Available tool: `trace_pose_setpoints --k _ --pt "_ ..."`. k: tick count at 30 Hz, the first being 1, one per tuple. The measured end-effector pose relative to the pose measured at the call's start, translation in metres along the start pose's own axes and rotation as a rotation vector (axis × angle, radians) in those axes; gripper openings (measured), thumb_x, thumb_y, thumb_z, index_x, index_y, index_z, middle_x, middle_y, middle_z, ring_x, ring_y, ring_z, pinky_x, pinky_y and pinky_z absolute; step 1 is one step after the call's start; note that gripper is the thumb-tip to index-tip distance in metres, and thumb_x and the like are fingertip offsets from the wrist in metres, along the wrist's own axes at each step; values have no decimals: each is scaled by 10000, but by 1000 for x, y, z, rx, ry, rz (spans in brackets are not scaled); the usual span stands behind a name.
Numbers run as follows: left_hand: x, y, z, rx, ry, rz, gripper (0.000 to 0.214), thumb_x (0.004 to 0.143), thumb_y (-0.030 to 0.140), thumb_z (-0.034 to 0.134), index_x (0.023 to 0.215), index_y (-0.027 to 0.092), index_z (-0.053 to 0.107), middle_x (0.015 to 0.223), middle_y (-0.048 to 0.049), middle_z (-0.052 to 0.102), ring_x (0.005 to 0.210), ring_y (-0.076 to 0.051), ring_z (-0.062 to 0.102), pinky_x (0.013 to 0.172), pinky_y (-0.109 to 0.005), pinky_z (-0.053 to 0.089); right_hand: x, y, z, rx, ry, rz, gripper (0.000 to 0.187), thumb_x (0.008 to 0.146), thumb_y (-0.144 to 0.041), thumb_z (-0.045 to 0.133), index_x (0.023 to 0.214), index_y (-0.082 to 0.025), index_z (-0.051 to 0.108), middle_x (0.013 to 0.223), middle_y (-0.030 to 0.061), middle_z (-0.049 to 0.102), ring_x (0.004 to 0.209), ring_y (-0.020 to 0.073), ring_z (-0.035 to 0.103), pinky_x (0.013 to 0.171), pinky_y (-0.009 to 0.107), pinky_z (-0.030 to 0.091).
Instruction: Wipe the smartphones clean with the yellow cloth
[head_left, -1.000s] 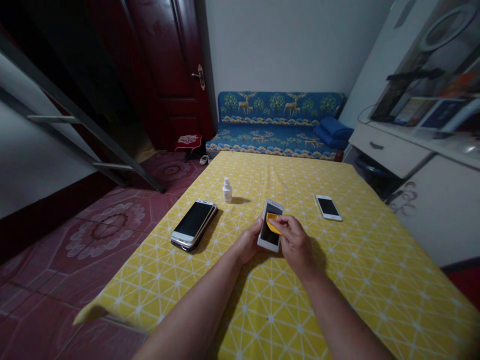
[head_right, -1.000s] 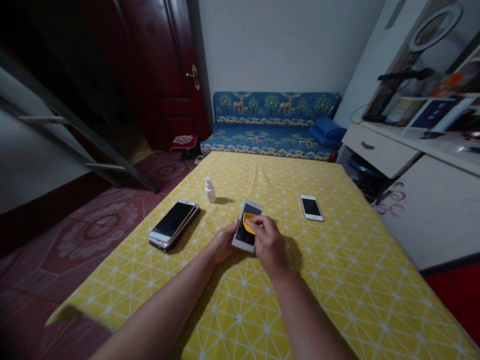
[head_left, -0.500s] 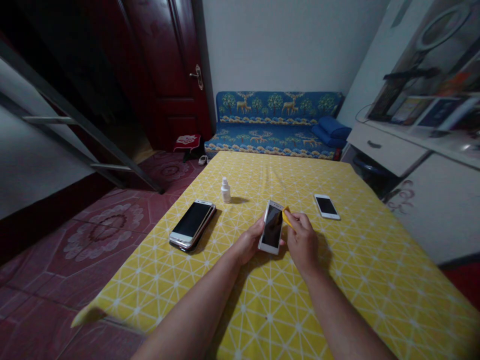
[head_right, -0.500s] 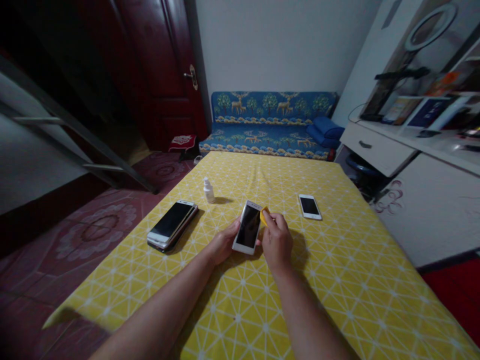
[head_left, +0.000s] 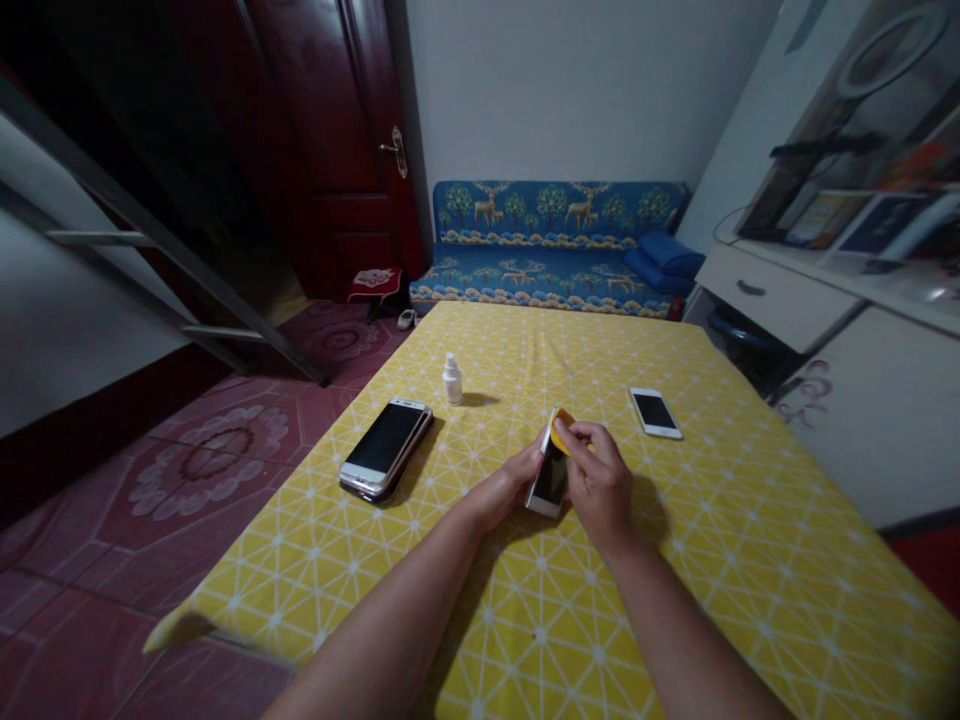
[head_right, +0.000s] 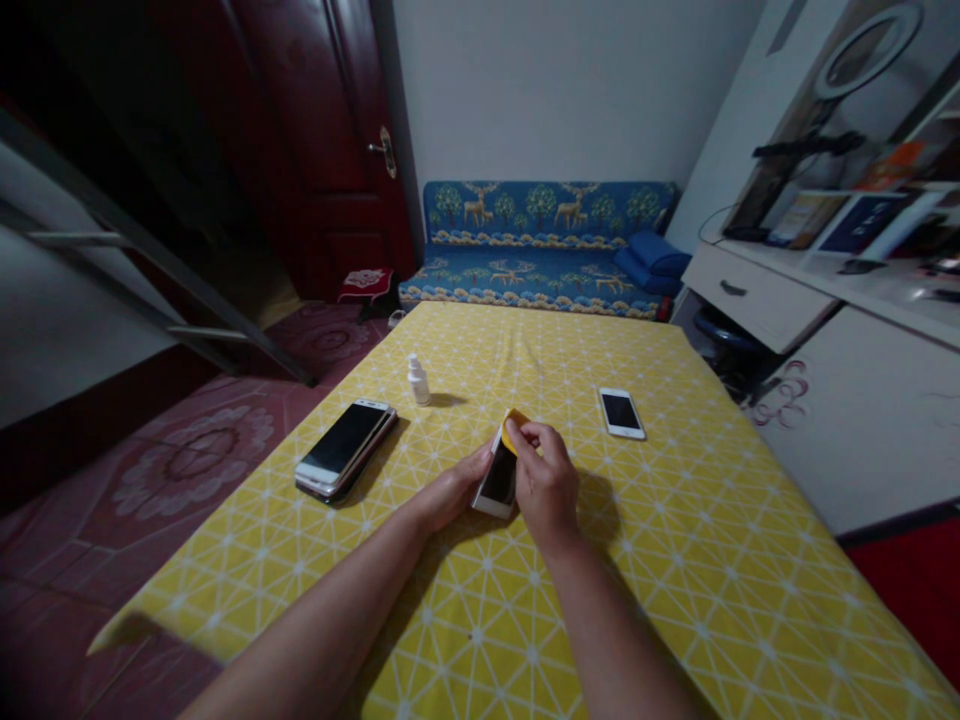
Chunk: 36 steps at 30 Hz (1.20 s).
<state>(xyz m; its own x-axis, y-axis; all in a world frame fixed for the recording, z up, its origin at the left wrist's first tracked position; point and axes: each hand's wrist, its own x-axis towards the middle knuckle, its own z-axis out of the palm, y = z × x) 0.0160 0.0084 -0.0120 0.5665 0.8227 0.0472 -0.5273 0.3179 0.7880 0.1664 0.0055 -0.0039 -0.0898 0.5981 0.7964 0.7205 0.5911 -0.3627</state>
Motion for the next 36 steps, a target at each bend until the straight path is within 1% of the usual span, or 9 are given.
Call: trace_pose_setpoints --k 4,9,13,16,21,25,30,32,36 --pt "1 0 1 -12 34 6 481 796 519 677 1156 200 653 959 -68 652 779 -149 598 699 -250 459 -1 -2 0 82 -33 -45 481 916 -56 451 1290 -312 609 1017 71 585 982 188 579 816 337 508" --pt "3 0 2 21 75 64 390 827 504 649 1046 184 690 993 -74 652 866 -156 593 783 -255 450 -1 -6 0 125 -56 -95 491 902 -33 440 1246 -319 641 995 62 585 944 180 587 778 325 522" --pt "-1 6 8 110 42 35 435 822 471 668 1176 219 669 1100 -88 652 943 -184 604 808 -282 466 2 -1 -3 13 25 -35 434 920 -66 438 1213 -286 671 1001 81 595 955 197 579 817 353 519" --pt "-4 9 11 144 21 -41 535 798 468 696 1279 247 616 1128 -99 649 888 -186 618 779 -310 492 4 5 -6 -47 85 11 420 933 -82 421 1209 -268 677 1004 91 589 940 201 574 815 366 519" --pt "-3 4 4 181 14 -37 576 827 518 644 1338 266 560 1137 -101 640 823 -166 626 734 -299 504 1 5 -5 -7 56 5 429 930 -76 425 1195 -293 683 1003 78 585 943 192 576 817 359 516" --pt "1 -1 -3 176 95 40 527 813 583 622 1191 218 647 1014 -75 658 748 -126 601 681 -245 473 -1 -5 -2 78 7 -48 431 918 -66 454 1173 -321 691 977 64 595 920 180 580 787 341 516" --pt "4 -6 -5 103 225 49 575 724 683 637 962 160 671 833 -40 653 662 -103 576 622 -217 449 0 -15 -2 183 -35 -92 452 904 -55 465 1193 -331 678 959 63 612 905 178 585 775 340 520" --pt "5 -7 -6 93 230 54 579 710 694 640 940 164 663 805 -33 651 636 -99 575 602 -212 446 0 -17 -2 204 -40 -84 455 901 -51 463 1188 -327 682 951 64 615 894 177 587 761 335 521" --pt "5 -8 -9 92 193 37 589 719 686 637 1035 190 639 822 -36 663 612 -112 595 568 -220 450 0 -19 -2 236 -46 -49 445 899 -56 454 1161 -321 698 949 65 617 885 173 592 745 327 526"
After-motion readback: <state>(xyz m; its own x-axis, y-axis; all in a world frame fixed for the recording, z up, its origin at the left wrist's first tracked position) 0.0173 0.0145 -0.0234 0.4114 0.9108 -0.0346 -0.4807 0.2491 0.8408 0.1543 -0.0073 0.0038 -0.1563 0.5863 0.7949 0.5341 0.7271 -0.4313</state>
